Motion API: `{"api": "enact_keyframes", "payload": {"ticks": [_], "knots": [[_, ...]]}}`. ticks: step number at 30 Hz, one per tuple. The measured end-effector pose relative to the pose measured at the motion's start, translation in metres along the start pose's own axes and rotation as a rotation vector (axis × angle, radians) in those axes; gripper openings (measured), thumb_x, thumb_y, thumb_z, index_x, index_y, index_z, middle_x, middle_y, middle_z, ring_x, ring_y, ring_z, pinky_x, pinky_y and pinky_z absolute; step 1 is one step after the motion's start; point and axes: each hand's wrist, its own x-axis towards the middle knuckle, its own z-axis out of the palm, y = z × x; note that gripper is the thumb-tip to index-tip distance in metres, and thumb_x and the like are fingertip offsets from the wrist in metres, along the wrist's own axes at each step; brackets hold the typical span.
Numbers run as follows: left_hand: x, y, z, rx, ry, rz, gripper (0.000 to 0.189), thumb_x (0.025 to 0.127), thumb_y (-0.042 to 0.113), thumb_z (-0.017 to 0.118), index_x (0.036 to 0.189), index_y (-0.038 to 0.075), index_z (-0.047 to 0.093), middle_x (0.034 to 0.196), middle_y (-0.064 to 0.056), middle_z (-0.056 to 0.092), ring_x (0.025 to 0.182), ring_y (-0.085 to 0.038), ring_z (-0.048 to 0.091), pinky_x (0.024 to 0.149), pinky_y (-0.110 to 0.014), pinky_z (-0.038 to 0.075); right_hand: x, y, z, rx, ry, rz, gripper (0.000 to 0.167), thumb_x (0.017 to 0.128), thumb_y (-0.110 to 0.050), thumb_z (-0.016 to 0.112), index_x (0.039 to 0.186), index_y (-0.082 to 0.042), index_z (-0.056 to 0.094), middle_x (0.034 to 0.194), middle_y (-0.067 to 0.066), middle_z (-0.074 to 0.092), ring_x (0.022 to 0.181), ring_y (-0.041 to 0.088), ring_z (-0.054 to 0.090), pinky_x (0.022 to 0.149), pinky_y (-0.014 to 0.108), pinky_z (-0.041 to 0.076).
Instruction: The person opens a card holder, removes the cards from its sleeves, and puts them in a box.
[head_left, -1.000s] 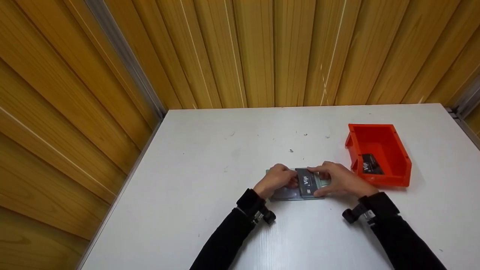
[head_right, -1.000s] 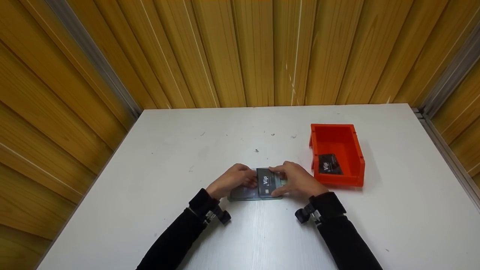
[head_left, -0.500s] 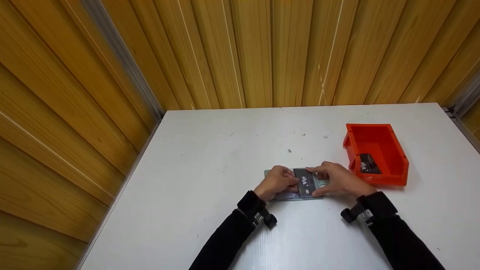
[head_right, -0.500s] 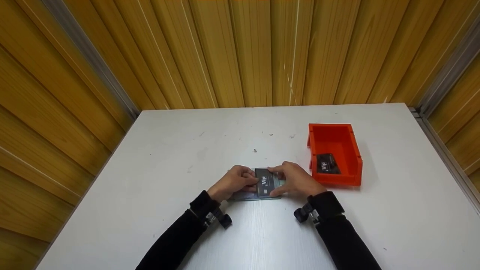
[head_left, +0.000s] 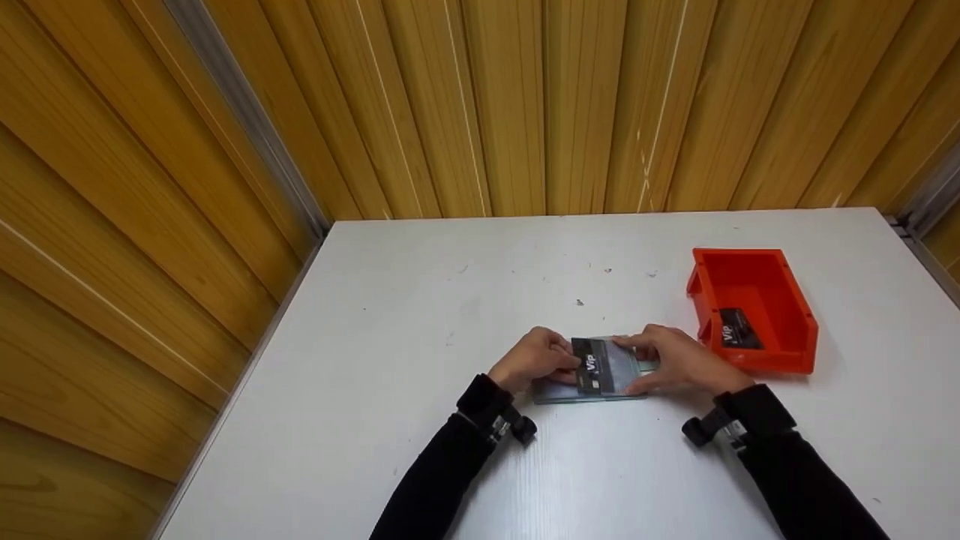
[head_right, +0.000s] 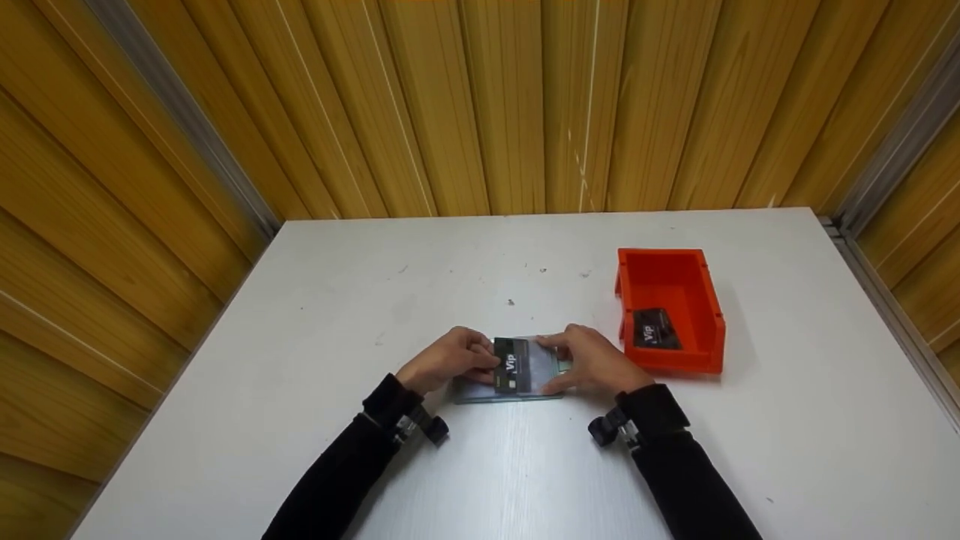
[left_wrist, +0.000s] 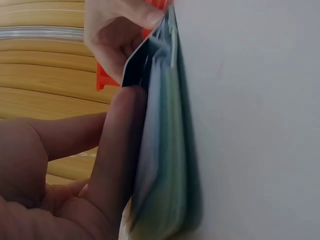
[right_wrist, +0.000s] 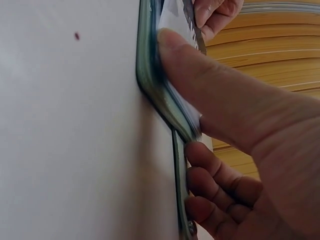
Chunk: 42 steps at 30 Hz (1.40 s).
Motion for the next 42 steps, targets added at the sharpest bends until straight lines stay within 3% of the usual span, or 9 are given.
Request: {"api": "enact_keyframes", "payload": {"ticks": [8, 12, 19, 23, 29, 33, 35, 38, 42], "knots": [[-0.007, 0.006, -0.024, 0.087, -0.050, -0.060, 0.005, 0.091, -0.005, 0.070, 0.096, -0.005, 0.069, 0.082, -0.006, 0.069, 0.063, -0.013, 0.069, 0.063, -0.024, 0.060, -0.002, 0.001, 0.003, 0.030, -0.003, 0.028, 0.083, 0.075, -0.038, 0.093, 0.148, -0.017, 0.059, 0.114, 0.005, 0.061, 0.105, 0.022, 0.054, 0.090, 0.036, 0.052], [-0.014, 0.017, -0.036, 0.057, -0.051, -0.032, 0.006, 0.092, -0.008, 0.069, 0.096, -0.005, 0.067, 0.079, -0.004, 0.066, 0.066, -0.014, 0.068, 0.067, -0.026, 0.061, -0.003, -0.001, 0.001, 0.034, 0.005, 0.014, 0.083, 0.075, -0.035, 0.094, 0.147, -0.015, 0.059, 0.111, 0.005, 0.061, 0.103, 0.022, 0.054, 0.087, 0.034, 0.051], [-0.032, 0.042, -0.049, -0.020, -0.044, 0.080, 0.007, 0.094, -0.006, 0.067, 0.101, -0.005, 0.064, 0.083, -0.005, 0.067, 0.073, -0.016, 0.070, 0.087, -0.045, 0.061, -0.002, -0.002, -0.001, 0.035, 0.002, 0.022, 0.084, 0.075, -0.034, 0.094, 0.148, -0.015, 0.058, 0.109, 0.004, 0.061, 0.102, 0.022, 0.054, 0.084, 0.033, 0.052], [-0.043, 0.056, -0.052, -0.033, -0.033, 0.141, 0.006, 0.095, -0.006, 0.065, 0.101, -0.005, 0.062, 0.083, -0.005, 0.067, 0.074, -0.015, 0.069, 0.086, -0.043, 0.062, -0.002, -0.003, -0.002, 0.039, -0.008, 0.040, 0.085, 0.075, -0.034, 0.094, 0.149, -0.015, 0.057, 0.112, 0.005, 0.061, 0.104, 0.023, 0.054, 0.087, 0.036, 0.054], [-0.047, 0.059, -0.053, -0.029, -0.029, 0.160, 0.008, 0.095, -0.006, 0.065, 0.103, -0.007, 0.062, 0.082, -0.005, 0.066, 0.075, -0.015, 0.067, 0.084, -0.040, 0.063, -0.001, -0.003, -0.002, 0.053, -0.017, 0.052, 0.086, 0.075, -0.034, 0.094, 0.150, -0.014, 0.056, 0.115, 0.005, 0.061, 0.107, 0.024, 0.055, 0.092, 0.040, 0.056], [-0.045, 0.057, -0.050, -0.028, -0.029, 0.158, 0.008, 0.095, -0.007, 0.066, 0.101, -0.003, 0.062, 0.082, -0.005, 0.067, 0.077, -0.015, 0.067, 0.082, -0.039, 0.063, -0.001, -0.004, -0.002, 0.055, -0.010, 0.027, 0.086, 0.077, -0.038, 0.092, 0.150, -0.012, 0.056, 0.111, 0.004, 0.060, 0.105, 0.022, 0.054, 0.088, 0.034, 0.055], [-0.044, 0.056, -0.049, -0.030, -0.027, 0.155, 0.009, 0.094, -0.008, 0.066, 0.100, -0.001, 0.062, 0.083, -0.006, 0.067, 0.077, -0.015, 0.068, 0.080, -0.037, 0.064, -0.001, -0.006, -0.003, 0.081, 0.030, -0.009, 0.082, 0.080, -0.037, 0.090, 0.150, -0.011, 0.055, 0.106, 0.003, 0.061, 0.102, 0.022, 0.055, 0.086, 0.028, 0.053], [-0.042, 0.054, -0.047, -0.034, -0.023, 0.154, 0.011, 0.094, -0.008, 0.067, 0.101, -0.001, 0.063, 0.084, -0.006, 0.068, 0.075, -0.015, 0.069, 0.079, -0.037, 0.064, -0.001, -0.014, -0.004, 0.171, 0.152, -0.064, 0.071, 0.090, -0.033, 0.082, 0.149, -0.006, 0.055, 0.101, 0.004, 0.063, 0.098, 0.022, 0.058, 0.085, 0.022, 0.052], [-0.040, 0.053, -0.042, -0.038, -0.024, 0.157, 0.010, 0.093, -0.008, 0.067, 0.101, -0.002, 0.063, 0.083, -0.006, 0.070, 0.072, -0.015, 0.069, 0.083, -0.043, 0.063, -0.001, -0.032, -0.002, 0.431, 0.289, -0.049, 0.051, 0.104, -0.029, 0.065, 0.147, -0.004, 0.054, 0.102, 0.013, 0.066, 0.094, 0.024, 0.066, 0.087, 0.021, 0.055]]}}
